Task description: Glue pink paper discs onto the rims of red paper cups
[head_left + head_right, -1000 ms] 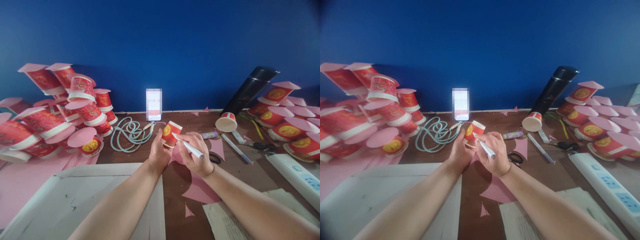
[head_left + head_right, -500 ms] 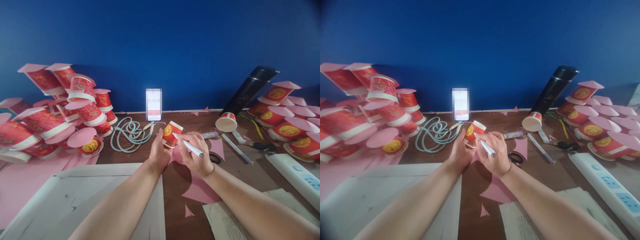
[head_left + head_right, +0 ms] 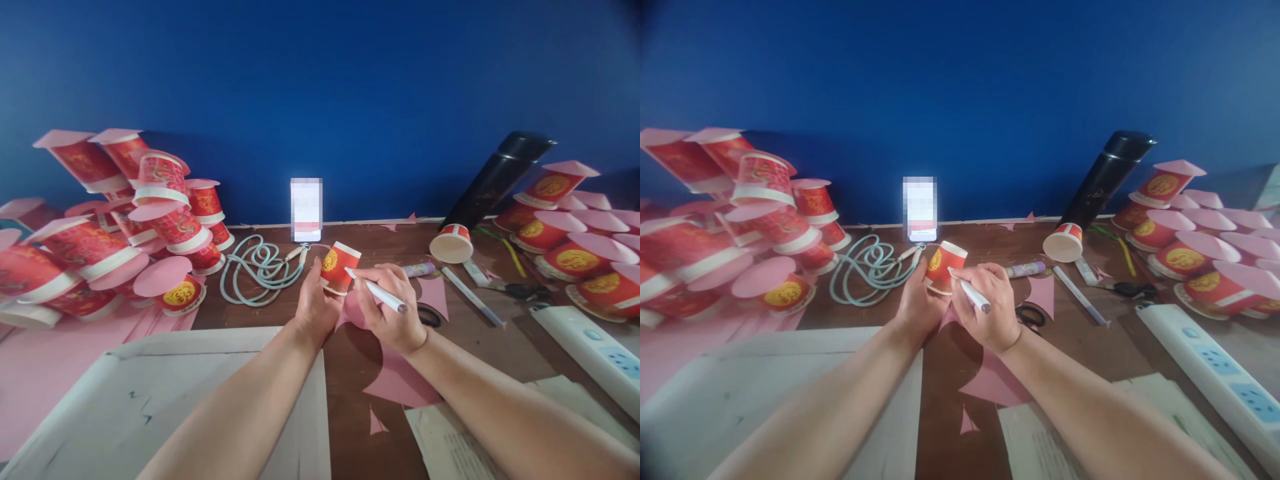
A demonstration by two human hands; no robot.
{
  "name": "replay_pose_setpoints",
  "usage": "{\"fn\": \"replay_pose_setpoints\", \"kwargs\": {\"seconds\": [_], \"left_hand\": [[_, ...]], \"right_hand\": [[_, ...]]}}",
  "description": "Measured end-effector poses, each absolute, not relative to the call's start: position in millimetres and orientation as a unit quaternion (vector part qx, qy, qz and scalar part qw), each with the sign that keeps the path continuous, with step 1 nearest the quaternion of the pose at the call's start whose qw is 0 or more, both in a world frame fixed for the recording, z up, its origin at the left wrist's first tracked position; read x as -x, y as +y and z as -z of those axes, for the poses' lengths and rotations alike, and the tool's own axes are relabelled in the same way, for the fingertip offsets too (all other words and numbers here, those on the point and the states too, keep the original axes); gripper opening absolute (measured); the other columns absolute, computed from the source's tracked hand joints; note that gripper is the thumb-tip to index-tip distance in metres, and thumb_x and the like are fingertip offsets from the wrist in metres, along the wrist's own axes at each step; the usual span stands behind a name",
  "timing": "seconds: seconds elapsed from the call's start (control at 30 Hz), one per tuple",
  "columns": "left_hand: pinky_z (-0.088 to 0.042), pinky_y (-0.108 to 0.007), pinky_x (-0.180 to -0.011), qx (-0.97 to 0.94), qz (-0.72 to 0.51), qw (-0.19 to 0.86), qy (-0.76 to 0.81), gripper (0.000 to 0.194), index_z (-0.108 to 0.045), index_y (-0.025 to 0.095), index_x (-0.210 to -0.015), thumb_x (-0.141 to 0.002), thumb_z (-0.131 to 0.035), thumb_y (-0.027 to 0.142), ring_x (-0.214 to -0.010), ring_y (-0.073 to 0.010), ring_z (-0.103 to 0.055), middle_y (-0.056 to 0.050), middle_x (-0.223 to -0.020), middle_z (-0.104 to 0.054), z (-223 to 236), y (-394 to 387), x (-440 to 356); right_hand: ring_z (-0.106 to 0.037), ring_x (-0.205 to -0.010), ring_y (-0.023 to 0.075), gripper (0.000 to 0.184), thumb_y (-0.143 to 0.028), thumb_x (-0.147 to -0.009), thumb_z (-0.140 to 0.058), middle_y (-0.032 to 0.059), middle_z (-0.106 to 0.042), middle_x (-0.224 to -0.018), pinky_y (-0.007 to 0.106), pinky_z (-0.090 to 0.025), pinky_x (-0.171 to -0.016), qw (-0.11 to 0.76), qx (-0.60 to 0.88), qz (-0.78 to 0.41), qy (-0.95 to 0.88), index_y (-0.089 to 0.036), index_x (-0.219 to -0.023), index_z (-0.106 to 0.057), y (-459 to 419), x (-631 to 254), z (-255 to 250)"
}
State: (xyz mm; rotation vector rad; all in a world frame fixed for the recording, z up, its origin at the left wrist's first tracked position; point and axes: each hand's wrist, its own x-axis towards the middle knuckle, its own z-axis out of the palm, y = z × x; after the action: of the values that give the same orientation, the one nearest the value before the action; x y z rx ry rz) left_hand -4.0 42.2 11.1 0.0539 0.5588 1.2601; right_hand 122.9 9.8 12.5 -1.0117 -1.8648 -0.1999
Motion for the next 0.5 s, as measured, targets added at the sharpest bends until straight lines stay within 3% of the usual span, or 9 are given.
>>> {"fn": "replay_pose_setpoints", "kwargs": {"seconds": [0.23, 0.5], "left_hand": [[-0.05, -0.029, -0.093, -0.028, -0.589, 0.764, 0.262, 0.027, -0.065, 0.014, -0.102, -0.084, -0.061, 0.034, -0.104, -0.0195, -0.065, -0.01, -0.107, -0.07, -10.6, 42.9, 4.2], [-0.048, -0.028, -0.093, -0.078, -0.599, 0.763, 0.232, 0.017, -0.066, 0.016, -0.09, -0.08, -0.065, 0.03, -0.099, -0.0181, -0.066, -0.006, -0.095, -0.071, -7.1, 41.3, 4.7]], "right_hand": [[-0.063, -0.075, 0.0167, 0.015, -0.017, -0.085, -0.057, 0.003, -0.071, -0.087, 0.038, -0.046, -0.087, 0.485, 0.422, 0.088, -0.761, -0.019, -0.1, -0.06, 10.1, -122.9, -13.3], [-0.064, -0.074, 0.0173, 0.015, -0.019, -0.085, -0.057, 0.0034, -0.071, -0.09, 0.039, -0.047, -0.087, 0.488, 0.422, 0.091, -0.758, -0.021, -0.099, -0.059, 10.6, -123.2, -12.8]]}}
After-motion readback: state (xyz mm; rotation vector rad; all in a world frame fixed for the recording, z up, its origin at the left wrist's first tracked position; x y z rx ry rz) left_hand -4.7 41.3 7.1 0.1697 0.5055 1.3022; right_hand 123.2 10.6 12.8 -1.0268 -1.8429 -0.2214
